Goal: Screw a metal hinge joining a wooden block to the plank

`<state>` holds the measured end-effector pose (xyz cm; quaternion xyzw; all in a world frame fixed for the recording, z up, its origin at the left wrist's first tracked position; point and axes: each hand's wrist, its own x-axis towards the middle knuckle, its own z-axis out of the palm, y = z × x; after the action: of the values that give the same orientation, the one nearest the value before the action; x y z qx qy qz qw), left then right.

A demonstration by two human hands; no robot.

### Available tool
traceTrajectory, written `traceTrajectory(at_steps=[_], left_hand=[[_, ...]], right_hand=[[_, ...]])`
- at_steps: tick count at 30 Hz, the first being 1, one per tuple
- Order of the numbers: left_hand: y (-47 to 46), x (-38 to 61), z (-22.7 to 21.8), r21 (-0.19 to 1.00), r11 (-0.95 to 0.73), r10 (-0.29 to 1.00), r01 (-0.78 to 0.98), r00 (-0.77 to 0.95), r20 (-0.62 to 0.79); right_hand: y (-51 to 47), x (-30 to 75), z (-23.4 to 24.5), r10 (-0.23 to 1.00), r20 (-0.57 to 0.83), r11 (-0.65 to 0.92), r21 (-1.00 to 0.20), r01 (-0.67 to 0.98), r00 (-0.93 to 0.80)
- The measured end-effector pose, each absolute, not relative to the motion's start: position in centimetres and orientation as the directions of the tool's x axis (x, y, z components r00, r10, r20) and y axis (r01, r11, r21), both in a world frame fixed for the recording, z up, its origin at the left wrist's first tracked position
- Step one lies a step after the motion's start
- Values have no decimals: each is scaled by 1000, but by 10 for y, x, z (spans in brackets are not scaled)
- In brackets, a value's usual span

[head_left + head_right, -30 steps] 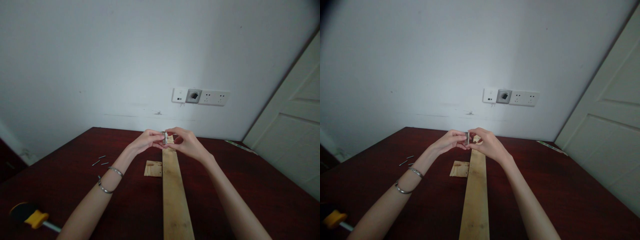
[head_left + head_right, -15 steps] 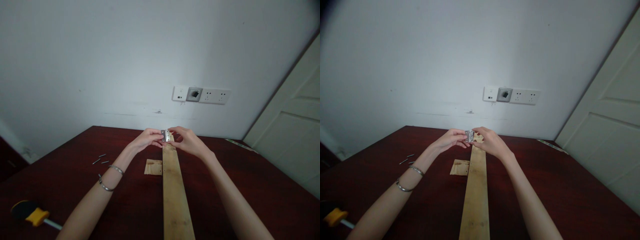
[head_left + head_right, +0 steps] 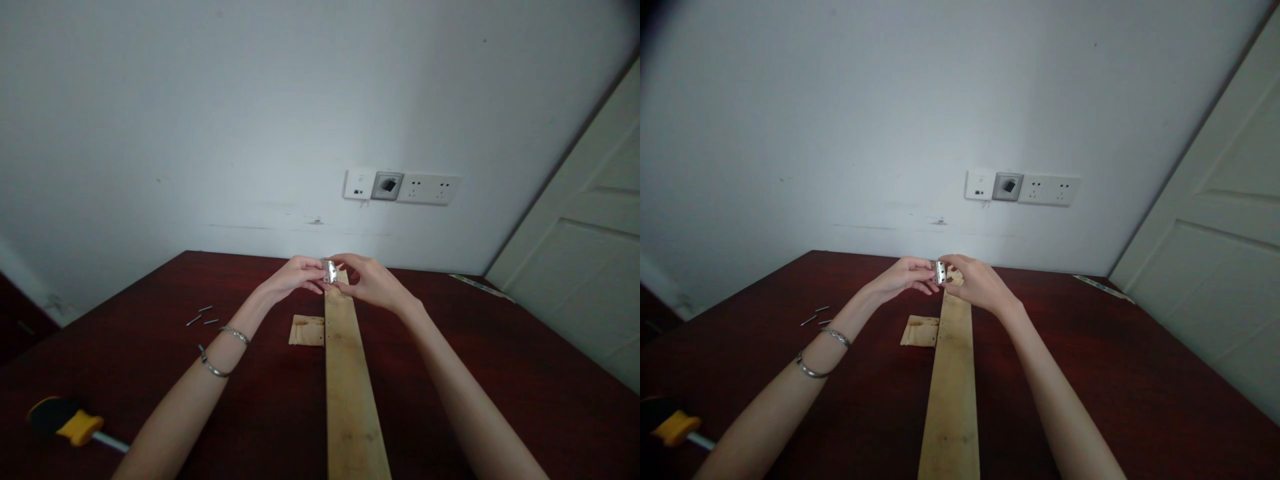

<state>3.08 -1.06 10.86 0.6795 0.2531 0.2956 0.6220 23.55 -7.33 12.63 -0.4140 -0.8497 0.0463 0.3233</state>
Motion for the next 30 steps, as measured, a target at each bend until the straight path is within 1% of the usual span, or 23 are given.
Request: traceTrajectory(at_steps=[5,11,15,17,20,23,27,30], left_hand=[[-7,30,106,994,-101,699,-37,709,97],[-3,30,102,994,-112,729,17,681,70],[-4,30,102,991,-134,759,-17,641,114],[-6,30,104,986,-157,738,-61,657,158],[-10,29,108,980,-181,662,-88,726,188],[-14,30,110,970,-235,624,-55,757,194],[-17,34,112,943,-332,655,-18,715,244],[-19,32,113,921,-386,664,53,709,237]], right_hand=[[-68,237,121,750,501,633,-353,689,-433],[-61,239,114,761,503,622,-386,681,-409],[-58,239,111,766,509,622,-429,655,-393],[-58,239,110,770,511,621,-462,634,-381],[-58,240,110,780,513,612,-505,609,-358],[-61,241,112,788,516,601,-530,598,-335],[-70,239,116,791,511,601,-543,587,-337],[-76,237,118,794,495,599,-540,591,-352]])
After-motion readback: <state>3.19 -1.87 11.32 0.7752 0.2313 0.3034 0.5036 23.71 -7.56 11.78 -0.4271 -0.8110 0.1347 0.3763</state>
